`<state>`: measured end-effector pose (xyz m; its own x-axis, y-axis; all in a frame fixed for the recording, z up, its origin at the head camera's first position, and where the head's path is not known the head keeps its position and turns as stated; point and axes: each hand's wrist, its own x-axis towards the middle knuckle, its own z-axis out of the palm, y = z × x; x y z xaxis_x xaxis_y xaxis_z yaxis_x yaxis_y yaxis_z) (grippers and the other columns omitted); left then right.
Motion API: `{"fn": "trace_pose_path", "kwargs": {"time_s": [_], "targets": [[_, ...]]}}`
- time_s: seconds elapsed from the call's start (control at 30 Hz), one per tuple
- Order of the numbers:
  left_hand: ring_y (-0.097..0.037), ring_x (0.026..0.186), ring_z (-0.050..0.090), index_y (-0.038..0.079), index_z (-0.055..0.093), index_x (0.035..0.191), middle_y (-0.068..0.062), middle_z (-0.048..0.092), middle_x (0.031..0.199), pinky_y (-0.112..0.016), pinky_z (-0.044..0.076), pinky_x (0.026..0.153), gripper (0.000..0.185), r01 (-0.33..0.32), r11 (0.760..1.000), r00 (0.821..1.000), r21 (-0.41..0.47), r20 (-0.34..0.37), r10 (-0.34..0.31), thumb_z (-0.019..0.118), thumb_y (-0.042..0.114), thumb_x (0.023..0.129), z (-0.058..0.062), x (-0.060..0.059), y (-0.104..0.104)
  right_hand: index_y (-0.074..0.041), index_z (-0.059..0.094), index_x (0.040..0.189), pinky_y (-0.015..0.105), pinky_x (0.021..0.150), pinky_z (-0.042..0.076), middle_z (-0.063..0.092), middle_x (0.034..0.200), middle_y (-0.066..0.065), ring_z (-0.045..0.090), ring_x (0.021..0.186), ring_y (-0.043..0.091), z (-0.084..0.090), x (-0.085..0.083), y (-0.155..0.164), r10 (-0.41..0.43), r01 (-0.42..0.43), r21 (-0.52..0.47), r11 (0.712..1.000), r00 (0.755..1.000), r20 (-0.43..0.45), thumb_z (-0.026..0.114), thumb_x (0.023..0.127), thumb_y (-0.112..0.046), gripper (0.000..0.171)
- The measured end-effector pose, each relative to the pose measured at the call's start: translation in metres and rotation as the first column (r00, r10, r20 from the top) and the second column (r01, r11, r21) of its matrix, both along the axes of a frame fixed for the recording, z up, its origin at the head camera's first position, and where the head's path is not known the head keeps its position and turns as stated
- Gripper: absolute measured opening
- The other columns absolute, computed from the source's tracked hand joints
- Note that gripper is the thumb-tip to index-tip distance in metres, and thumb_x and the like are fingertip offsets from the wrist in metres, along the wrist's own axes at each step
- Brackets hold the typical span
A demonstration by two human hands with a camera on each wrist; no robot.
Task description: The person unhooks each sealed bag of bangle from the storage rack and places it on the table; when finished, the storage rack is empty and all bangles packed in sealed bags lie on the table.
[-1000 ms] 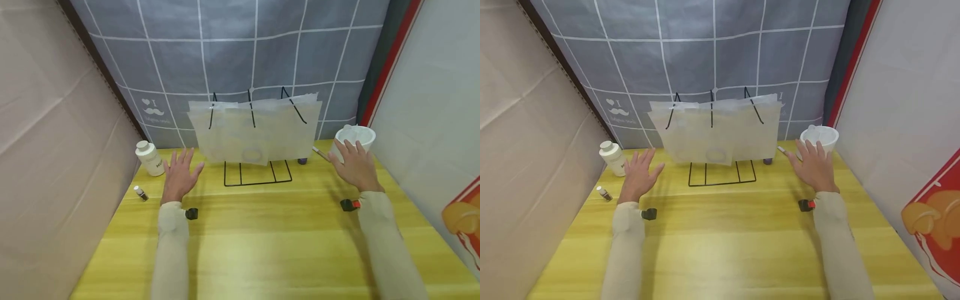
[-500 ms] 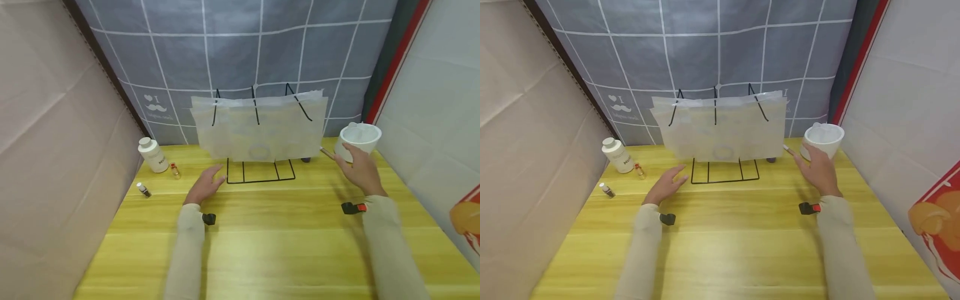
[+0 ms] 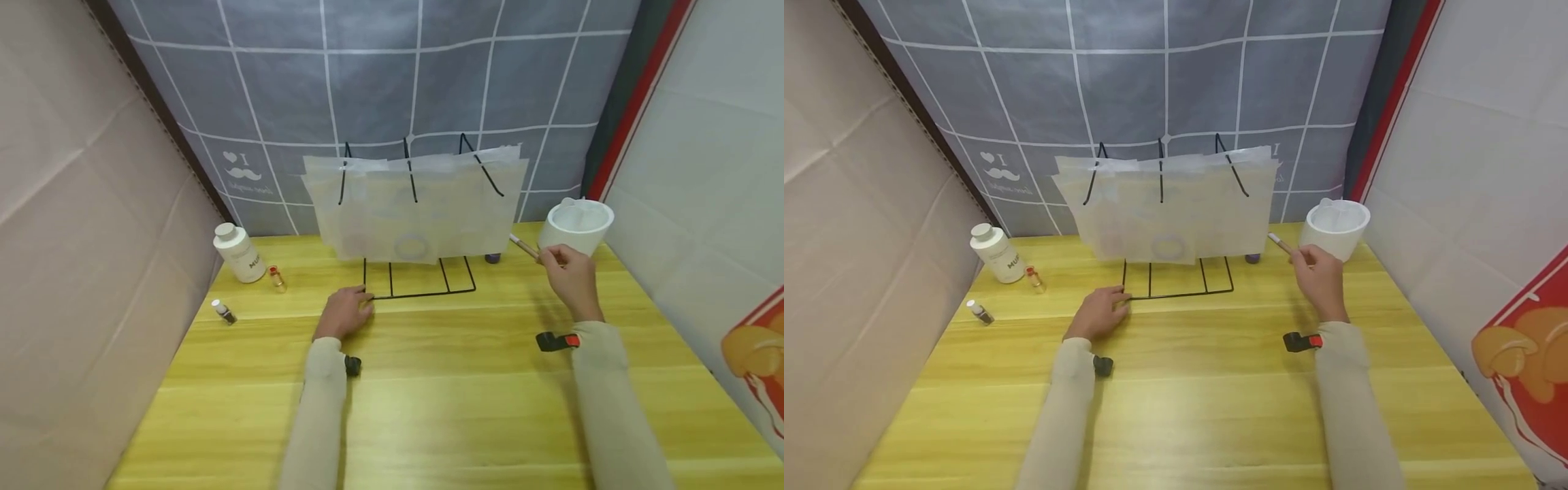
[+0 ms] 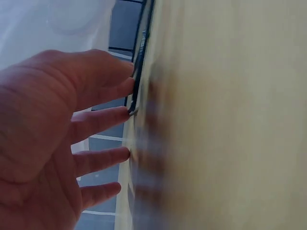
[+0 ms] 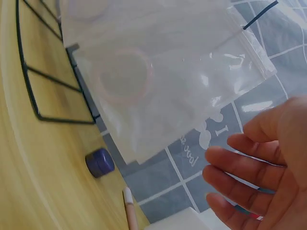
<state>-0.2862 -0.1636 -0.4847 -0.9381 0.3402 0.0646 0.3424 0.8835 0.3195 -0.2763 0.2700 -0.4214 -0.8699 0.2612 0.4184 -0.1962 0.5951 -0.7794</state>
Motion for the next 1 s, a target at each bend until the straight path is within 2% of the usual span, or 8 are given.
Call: {"fn": "trace_pose_path", "kwargs": {"time_s": [0.1,0.17,0.43,0.6,0.7,0.77,0.87,1.0], "targets": [[-0.039,0.138,0.048,0.010,0.067,0.134,-0.016,0.051,0.150,-0.054,0.037,0.114,0.037,-0.011,1.000,1.000,0.010,0.000,0.011,0.057,0.028,0.103,0.003,0.002,0.001,0.004,0.073,0.098,0.013,0.069,0.046,0.069,0.078,-0.016,0.060,0.076,-0.004,0.003,-0.006,-0.005,0.028,-0.028,-0.119,0.992,1.000,-0.005,0.062,0.100,-0.024,0.030],[-0.040,0.138,0.047,0.012,0.067,0.134,-0.016,0.050,0.151,-0.054,0.037,0.114,0.036,-0.013,1.000,1.000,0.018,0.006,0.013,0.057,0.028,0.103,0.005,0.003,0.000,0.006,0.072,0.101,0.013,0.072,0.049,0.068,0.078,-0.019,0.062,0.077,-0.003,0.005,-0.012,-0.008,0.058,-0.060,-0.184,0.981,0.998,-0.013,0.062,0.100,-0.024,0.032],[-0.038,0.138,0.048,0.014,0.071,0.129,-0.013,0.051,0.151,-0.054,0.037,0.113,0.032,-0.028,0.997,0.999,0.066,0.033,0.026,0.059,0.026,0.102,0.003,0.007,-0.005,0.016,0.065,0.109,0.012,0.073,0.053,0.072,0.086,-0.008,0.067,0.084,0.006,0.010,-0.041,-0.011,0.137,-0.165,-0.353,0.921,0.985,-0.105,0.064,0.099,-0.010,0.028],[-0.039,0.137,0.049,0.013,0.072,0.128,-0.014,0.052,0.150,-0.056,0.038,0.113,0.031,-0.026,0.995,0.999,0.091,0.036,0.023,0.059,0.025,0.102,-0.002,0.012,-0.006,0.011,0.065,0.117,0.012,0.081,0.049,0.072,0.104,-0.002,0.061,0.095,0.001,0.024,-0.050,-0.012,0.190,-0.228,-0.305,0.925,0.970,-0.150,0.064,0.099,-0.011,0.028],[-0.041,0.137,0.048,0.013,0.072,0.128,-0.015,0.052,0.149,-0.056,0.037,0.113,0.031,-0.028,0.995,0.999,0.092,0.038,0.024,0.060,0.024,0.102,-0.004,0.016,-0.006,0.012,0.063,0.122,0.012,0.088,0.046,0.068,0.121,0.012,0.058,0.107,0.000,0.037,-0.051,-0.017,0.258,-0.301,-0.238,0.923,0.946,-0.194,0.064,0.098,-0.005,0.030],[-0.042,0.138,0.047,0.013,0.071,0.128,-0.016,0.052,0.150,-0.057,0.036,0.114,0.031,-0.025,0.996,0.999,0.091,0.039,0.021,0.059,0.023,0.101,-0.006,0.017,-0.006,0.013,0.062,0.124,0.013,0.090,0.046,0.065,0.129,0.019,0.058,0.114,0.002,0.047,-0.051,-0.020,0.306,-0.351,-0.209,0.913,0.927,-0.218,0.064,0.097,-0.001,0.031],[-0.044,0.138,0.046,0.011,0.071,0.129,-0.017,0.051,0.150,-0.057,0.035,0.114,0.032,-0.019,0.995,0.999,0.099,0.034,0.015,0.059,0.021,0.101,-0.006,0.016,-0.004,0.008,0.064,0.126,0.013,0.091,0.046,0.065,0.130,0.016,0.057,0.116,0.006,0.057,-0.055,-0.023,0.342,-0.378,-0.180,0.908,0.918,-0.200,0.063,0.098,-0.002,0.030],[-0.045,0.138,0.045,0.011,0.071,0.129,-0.017,0.050,0.150,-0.057,0.036,0.113,0.032,-0.010,0.995,1.000,0.095,0.027,0.008,0.058,0.021,0.101,-0.004,0.012,-0.002,0.000,0.069,0.126,0.014,0.091,0.047,0.068,0.126,0.008,0.057,0.109,0.009,0.062,-0.061,-0.022,0.398,-0.434,-0.203,0.878,0.897,-0.194,0.064,0.098,-0.005,0.029]]}}
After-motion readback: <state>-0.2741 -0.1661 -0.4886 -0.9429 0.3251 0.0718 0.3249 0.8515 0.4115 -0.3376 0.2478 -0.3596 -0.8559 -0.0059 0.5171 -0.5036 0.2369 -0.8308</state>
